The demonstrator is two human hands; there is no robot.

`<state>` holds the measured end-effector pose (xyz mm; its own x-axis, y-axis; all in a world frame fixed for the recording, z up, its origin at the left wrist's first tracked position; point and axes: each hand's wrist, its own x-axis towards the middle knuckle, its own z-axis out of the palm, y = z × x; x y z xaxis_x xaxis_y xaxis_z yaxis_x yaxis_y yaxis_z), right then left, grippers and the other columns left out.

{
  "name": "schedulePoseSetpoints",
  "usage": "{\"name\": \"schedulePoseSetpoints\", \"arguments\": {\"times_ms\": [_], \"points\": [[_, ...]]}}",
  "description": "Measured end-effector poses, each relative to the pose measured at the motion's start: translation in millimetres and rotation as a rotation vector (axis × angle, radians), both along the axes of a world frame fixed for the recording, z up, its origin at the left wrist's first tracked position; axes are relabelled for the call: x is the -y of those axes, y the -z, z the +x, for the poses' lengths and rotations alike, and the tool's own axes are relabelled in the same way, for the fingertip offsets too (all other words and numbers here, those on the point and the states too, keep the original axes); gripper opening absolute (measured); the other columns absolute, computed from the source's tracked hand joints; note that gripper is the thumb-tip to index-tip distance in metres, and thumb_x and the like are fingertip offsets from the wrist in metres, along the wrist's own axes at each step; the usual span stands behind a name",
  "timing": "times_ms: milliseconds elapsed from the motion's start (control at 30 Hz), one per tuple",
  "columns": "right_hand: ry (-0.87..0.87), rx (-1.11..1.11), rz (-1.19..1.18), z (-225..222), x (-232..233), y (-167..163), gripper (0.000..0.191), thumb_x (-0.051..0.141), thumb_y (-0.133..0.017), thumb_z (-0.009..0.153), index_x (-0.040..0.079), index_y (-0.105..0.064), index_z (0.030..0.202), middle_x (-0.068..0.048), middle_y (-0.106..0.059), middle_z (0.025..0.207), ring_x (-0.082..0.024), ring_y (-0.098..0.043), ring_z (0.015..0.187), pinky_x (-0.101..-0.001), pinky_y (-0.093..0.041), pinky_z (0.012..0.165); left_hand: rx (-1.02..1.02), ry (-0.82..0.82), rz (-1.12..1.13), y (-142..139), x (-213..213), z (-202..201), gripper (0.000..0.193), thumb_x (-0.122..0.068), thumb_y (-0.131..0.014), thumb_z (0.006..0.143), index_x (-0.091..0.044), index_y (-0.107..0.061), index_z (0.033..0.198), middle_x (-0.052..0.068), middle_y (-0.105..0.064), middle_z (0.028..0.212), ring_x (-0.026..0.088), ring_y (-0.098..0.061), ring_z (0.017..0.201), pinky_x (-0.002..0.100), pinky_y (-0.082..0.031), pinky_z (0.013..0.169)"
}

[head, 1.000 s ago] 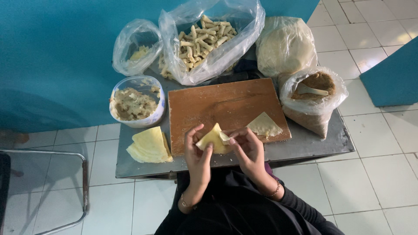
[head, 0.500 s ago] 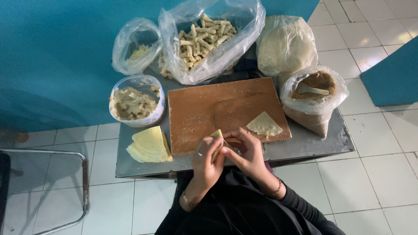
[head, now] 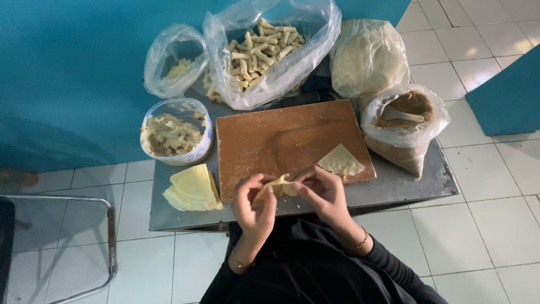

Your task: The person sits at a small metal table and folds filled pastry triangles. They lay out triangular dough wrappers on a wooden board, spoon a brown filling from a bag onto each wrapper, then fold and pinch the wrappers closed into stuffed pastries, setting finished ones aside.

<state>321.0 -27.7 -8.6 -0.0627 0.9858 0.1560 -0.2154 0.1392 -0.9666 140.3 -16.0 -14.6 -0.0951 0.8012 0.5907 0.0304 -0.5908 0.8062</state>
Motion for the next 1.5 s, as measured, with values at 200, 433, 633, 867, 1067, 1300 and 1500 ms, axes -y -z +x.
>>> {"name": "schedulePoseSetpoints", "arguments": {"times_ms": [200, 433, 633, 867, 1067, 1300, 1500], "points": [[0.03, -0.155, -0.064, -5.2, -5.5, 12.9, 0.009, 0.007, -0.068, 0.1, 0.0, -0.063, 0.098, -0.002, -0.066, 0.092, -0.006, -0.06, 0.087, -0.0205, -0.048, 0.077, 0.291, -0.144, -0.265, 5.9, 2.3, -4.5, 0.029, 0.001, -0.067, 0.096, -0.006, -0.054, 0.121, -0.001, -0.057, 0.097, 0.006, -0.053, 0.084, 0.021, -0.044, 0.076], [0.031, -0.355, -0.158, -2.7, -8.3, 13.2, 0.007, 0.008, -0.067, 0.099, 0.002, -0.064, 0.099, -0.005, -0.07, 0.089, -0.009, -0.064, 0.082, -0.0219, -0.049, 0.071, 0.543, -0.211, -0.19, 0.1, -0.5, -3.5, 0.027, 0.004, -0.066, 0.096, -0.007, -0.053, 0.117, 0.001, -0.056, 0.103, 0.007, -0.051, 0.09, 0.023, -0.043, 0.084], [0.207, -0.25, -0.111, 31.3, -18.3, -12.2, 0.006, 0.008, -0.067, 0.098, 0.002, -0.066, 0.099, -0.002, -0.069, 0.091, -0.007, -0.064, 0.079, -0.0209, -0.051, 0.068, 0.528, -0.239, -0.193, -5.1, -5.1, -12.0, 0.026, 0.005, -0.066, 0.096, -0.006, -0.054, 0.116, 0.001, -0.055, 0.1, 0.007, -0.05, 0.087, 0.022, -0.041, 0.081], [0.554, 0.983, 0.194, 66.4, -26.0, -57.9, 0.014, 0.02, -0.078, 0.088, 0.009, -0.074, 0.095, -0.005, -0.071, 0.079, -0.013, -0.066, 0.064, -0.03, -0.05, 0.058, 0.373, -0.266, -0.205, -9.1, -9.2, -17.7, 0.028, 0.002, -0.068, 0.097, -0.007, -0.053, 0.119, 0.0, -0.054, 0.094, 0.007, -0.051, 0.087, 0.023, -0.042, 0.082], [0.381, 1.298, 0.194, 6.9, -40.6, -51.4, 0.027, 0.032, -0.08, 0.083, 0.015, -0.072, 0.103, -0.005, -0.074, 0.079, -0.026, -0.072, 0.065, -0.039, -0.053, 0.055, 0.267, -0.267, -0.191, -11.7, -8.8, -18.8, 0.031, 0.001, -0.068, 0.097, -0.007, -0.052, 0.123, 0.001, -0.053, 0.098, 0.009, -0.052, 0.091, 0.026, -0.045, 0.088], [0.305, 1.228, 0.317, -27.8, -44.0, -58.9, 0.048, 0.037, -0.079, 0.082, 0.017, -0.066, 0.124, -0.005, -0.073, 0.101, -0.026, -0.074, 0.078, -0.0386, -0.056, 0.059, 0.231, -0.249, -0.188, -13.9, -8.6, -18.5, 0.033, 0.002, -0.068, 0.098, -0.007, -0.051, 0.125, 0.002, -0.052, 0.102, 0.011, -0.052, 0.096, 0.028, -0.045, 0.093], [0.179, 1.031, 0.423, -23.2, -36.5, -71.6, 0.055, 0.038, -0.075, 0.088, 0.01, -0.06, 0.134, -0.009, -0.072, 0.111, -0.019, -0.075, 0.073, -0.0323, -0.056, 0.055, 0.218, -0.246, -0.219, -16.0, -5.5, -17.6, 0.033, 0.002, -0.067, 0.097, -0.007, -0.051, 0.124, 0.002, -0.052, 0.104, 0.011, -0.052, 0.095, 0.028, -0.045, 0.092]]}}
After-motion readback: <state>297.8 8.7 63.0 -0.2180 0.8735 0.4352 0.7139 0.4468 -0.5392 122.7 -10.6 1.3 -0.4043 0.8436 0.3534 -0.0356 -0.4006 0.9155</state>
